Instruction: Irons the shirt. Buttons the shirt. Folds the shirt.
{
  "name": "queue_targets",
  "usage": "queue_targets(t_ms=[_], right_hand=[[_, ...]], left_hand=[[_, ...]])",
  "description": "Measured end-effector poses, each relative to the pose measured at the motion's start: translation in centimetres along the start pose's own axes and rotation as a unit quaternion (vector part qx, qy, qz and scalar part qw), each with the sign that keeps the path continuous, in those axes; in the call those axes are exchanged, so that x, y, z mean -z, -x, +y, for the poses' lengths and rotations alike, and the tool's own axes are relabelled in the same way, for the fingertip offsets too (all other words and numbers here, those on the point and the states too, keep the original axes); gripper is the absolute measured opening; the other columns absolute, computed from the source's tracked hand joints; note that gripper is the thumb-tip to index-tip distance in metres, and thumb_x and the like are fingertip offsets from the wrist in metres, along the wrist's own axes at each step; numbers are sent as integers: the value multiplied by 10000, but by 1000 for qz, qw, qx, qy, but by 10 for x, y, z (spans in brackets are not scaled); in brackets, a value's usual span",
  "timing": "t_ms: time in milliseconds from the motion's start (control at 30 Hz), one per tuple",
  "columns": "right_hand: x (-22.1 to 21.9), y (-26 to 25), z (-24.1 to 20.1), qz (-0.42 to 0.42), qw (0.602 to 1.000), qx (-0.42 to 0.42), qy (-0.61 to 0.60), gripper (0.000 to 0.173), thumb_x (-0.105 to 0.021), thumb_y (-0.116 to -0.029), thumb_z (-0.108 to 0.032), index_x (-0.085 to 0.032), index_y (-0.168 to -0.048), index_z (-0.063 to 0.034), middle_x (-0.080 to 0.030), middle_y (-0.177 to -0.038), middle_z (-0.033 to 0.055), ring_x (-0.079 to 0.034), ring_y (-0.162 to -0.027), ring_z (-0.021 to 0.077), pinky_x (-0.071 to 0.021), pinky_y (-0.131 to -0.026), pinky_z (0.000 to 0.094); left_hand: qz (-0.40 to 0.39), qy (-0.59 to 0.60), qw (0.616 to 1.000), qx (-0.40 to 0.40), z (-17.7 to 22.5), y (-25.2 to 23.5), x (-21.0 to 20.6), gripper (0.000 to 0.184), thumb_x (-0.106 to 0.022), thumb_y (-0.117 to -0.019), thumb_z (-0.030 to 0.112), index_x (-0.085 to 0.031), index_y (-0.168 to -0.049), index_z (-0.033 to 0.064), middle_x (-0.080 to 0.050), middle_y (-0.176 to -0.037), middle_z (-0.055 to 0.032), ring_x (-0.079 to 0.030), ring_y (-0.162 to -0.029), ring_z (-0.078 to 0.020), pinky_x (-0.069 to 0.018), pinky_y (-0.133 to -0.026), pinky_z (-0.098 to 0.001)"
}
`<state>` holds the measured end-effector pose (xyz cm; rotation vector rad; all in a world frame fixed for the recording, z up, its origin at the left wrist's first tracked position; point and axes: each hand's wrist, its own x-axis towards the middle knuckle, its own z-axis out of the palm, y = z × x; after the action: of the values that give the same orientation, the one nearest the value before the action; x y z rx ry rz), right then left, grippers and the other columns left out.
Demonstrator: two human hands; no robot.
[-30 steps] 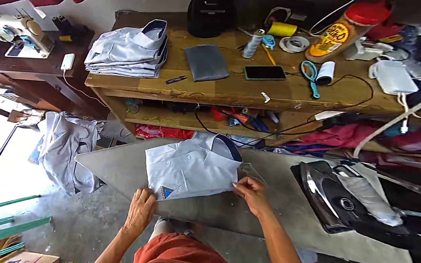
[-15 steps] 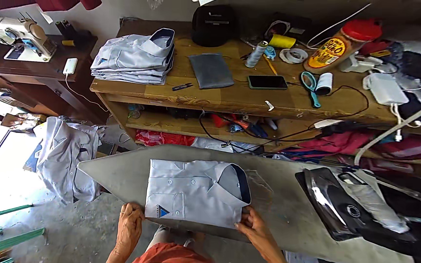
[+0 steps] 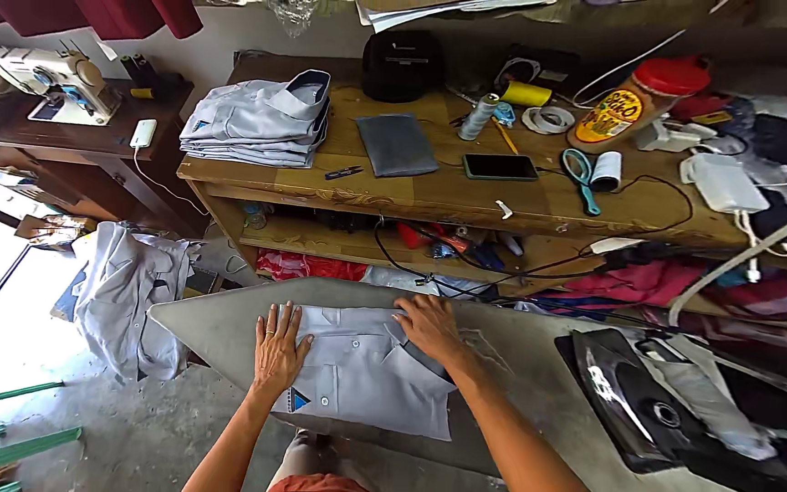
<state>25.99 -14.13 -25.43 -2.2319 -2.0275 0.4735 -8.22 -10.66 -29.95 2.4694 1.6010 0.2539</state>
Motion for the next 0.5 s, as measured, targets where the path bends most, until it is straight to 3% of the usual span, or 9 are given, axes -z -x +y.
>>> queue_targets(t_ms=[133, 233, 300, 333, 400, 433, 500], right_hand=[[-23, 10, 8, 102, 995, -8, -4, 383, -578, -999, -429, -703, -1190, -121, -676, -1151, 211, -596, -1152, 468, -449, -925, 650], [-10, 20, 19, 121, 985, -16, -122, 685, -491, -998, -599, -544, -1470, -106, -567, -1433, 227, -516, -1332, 444, -408, -1040, 659], [9, 42, 33, 155, 958, -51, -234, 755, -519, -997, -562, -435, -1543, -47, -484, -1516, 258, -471, -1403, 403, -385, -1145, 590], [17, 62, 39, 157, 939, -94, -292, 748, -572, -996, -493, -401, -1552, -23, -485, -1500, 274, -515, -1363, 385, -442, -1117, 543], [24, 105, 46, 127, 877, -216, -410, 673, -668, -978, -344, -423, -1507, -9, -607, -1322, 252, -661, -1113, 334, -569, -905, 495], [23, 122, 45, 85, 831, -278, -475, 612, -669, -983, -313, -443, -1475, -29, -655, -1194, 216, -696, -970, 303, -603, -784, 480], [14, 140, 38, -3, 743, -348, -571, 479, -644, -1006, -272, -483, -1396, -44, -685, -1071, 203, -730, -842, 317, -633, -691, 492]], left_hand=[[12, 2, 1000, 3, -2, 2, -5, 668, -284, -1045, 622, -434, -1581, 251, -354, -1667, 4, -268, -1558, -329, -166, -1226, -651], [33, 95, 995, 6, -8, 3, -1, 691, -331, -1042, 618, -437, -1579, 197, -376, -1654, -58, -277, -1552, -352, -159, -1242, -635], [78, 198, 976, 39, -11, 6, 13, 656, -464, -1036, 497, -481, -1530, 66, -447, -1588, -175, -355, -1508, -383, -245, -1246, -584], [85, 221, 968, 80, -12, 12, 24, 606, -524, -1018, 411, -513, -1495, 37, -518, -1521, -190, -447, -1445, -367, -325, -1215, -548], [38, 243, 951, 189, -13, 27, 46, 475, -572, -1004, 285, -592, -1392, 12, -653, -1304, -201, -616, -1222, -348, -473, -1077, -529], [-8, 262, 935, 237, -14, 33, 54, 436, -565, -1027, 285, -605, -1367, 16, -690, -1213, -188, -672, -1115, -318, -523, -1011, -518], [-83, 303, 906, 285, -17, 42, 62, 425, -555, -1048, 308, -605, -1356, 19, -729, -1060, -174, -717, -930, -288, -569, -893, -512]])
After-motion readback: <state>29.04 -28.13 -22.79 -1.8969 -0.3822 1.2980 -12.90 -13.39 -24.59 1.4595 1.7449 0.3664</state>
